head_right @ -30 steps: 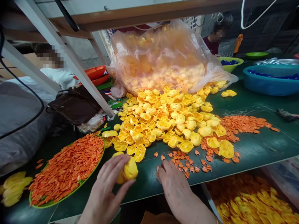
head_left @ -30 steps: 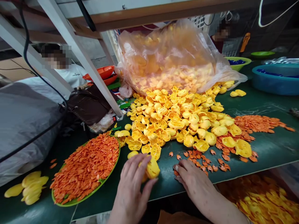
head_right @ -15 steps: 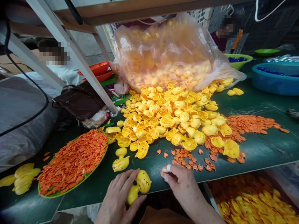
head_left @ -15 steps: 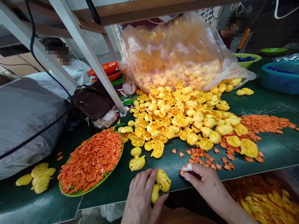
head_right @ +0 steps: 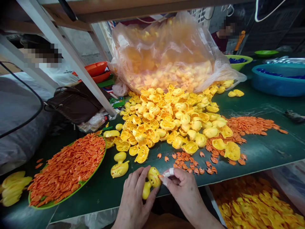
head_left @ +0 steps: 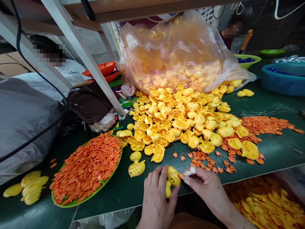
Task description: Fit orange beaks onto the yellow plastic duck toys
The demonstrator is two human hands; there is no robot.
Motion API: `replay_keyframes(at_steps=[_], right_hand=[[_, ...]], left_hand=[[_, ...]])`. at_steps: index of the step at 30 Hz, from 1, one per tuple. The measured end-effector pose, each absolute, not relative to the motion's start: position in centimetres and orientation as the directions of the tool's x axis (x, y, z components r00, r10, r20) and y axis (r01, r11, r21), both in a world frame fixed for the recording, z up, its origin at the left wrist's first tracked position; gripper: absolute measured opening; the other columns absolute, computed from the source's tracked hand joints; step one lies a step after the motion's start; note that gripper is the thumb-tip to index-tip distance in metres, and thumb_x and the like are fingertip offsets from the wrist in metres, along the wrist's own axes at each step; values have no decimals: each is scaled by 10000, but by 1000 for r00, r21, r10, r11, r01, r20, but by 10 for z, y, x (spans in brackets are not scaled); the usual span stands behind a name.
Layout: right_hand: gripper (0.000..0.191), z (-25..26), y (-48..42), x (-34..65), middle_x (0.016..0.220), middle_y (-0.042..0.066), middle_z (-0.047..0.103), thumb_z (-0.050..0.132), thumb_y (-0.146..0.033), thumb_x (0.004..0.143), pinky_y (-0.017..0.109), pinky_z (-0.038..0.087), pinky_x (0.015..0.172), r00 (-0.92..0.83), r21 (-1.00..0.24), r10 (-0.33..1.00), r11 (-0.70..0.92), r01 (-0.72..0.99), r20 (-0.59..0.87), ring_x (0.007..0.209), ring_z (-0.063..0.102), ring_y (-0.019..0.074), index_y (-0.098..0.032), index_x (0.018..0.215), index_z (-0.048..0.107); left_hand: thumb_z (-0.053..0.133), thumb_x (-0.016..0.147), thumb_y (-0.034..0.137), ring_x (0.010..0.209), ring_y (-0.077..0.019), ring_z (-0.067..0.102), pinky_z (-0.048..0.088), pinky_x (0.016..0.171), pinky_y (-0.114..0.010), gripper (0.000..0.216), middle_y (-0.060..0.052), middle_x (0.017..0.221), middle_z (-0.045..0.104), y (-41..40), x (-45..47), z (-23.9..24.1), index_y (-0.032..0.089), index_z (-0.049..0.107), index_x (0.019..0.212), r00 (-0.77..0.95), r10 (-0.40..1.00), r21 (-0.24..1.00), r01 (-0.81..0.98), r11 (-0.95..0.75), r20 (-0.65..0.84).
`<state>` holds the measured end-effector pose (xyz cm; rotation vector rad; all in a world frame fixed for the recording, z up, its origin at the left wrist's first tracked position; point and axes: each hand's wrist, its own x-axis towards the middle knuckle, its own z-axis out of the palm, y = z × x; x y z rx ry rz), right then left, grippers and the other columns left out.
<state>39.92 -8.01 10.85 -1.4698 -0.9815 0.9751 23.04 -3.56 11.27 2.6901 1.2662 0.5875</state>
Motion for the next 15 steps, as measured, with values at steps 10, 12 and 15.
replay_keyframes(at_steps=[10,12,15], right_hand=[[95,125,-68,407,748,12,680,578,-178,783,247,478,659,147,-881,989,-75,466,-7,693,622,151,-190,755,668],[109,127,-66,408,724,4,667,571,-132,777,241,462,645,127,-834,992,-84,545,-17,676,608,144,-188,724,647],[147,127,-64,409,695,2,635,554,-143,818,245,439,600,42,-712,999,-42,701,-17,645,584,145,-183,685,600]], left_hand=[[536,846,331,985,-238,571,508,806,-383,497,-156,1137,563,-34,231,112,125,424,1285,622,723,243,683,-689,301],[535,847,336,975,-238,579,513,798,-382,495,-161,1128,571,-34,231,112,114,432,1277,634,704,219,674,-706,320],[539,844,344,972,-239,587,518,791,-377,502,-164,1126,581,-33,229,110,106,439,1274,647,688,179,672,-718,329]])
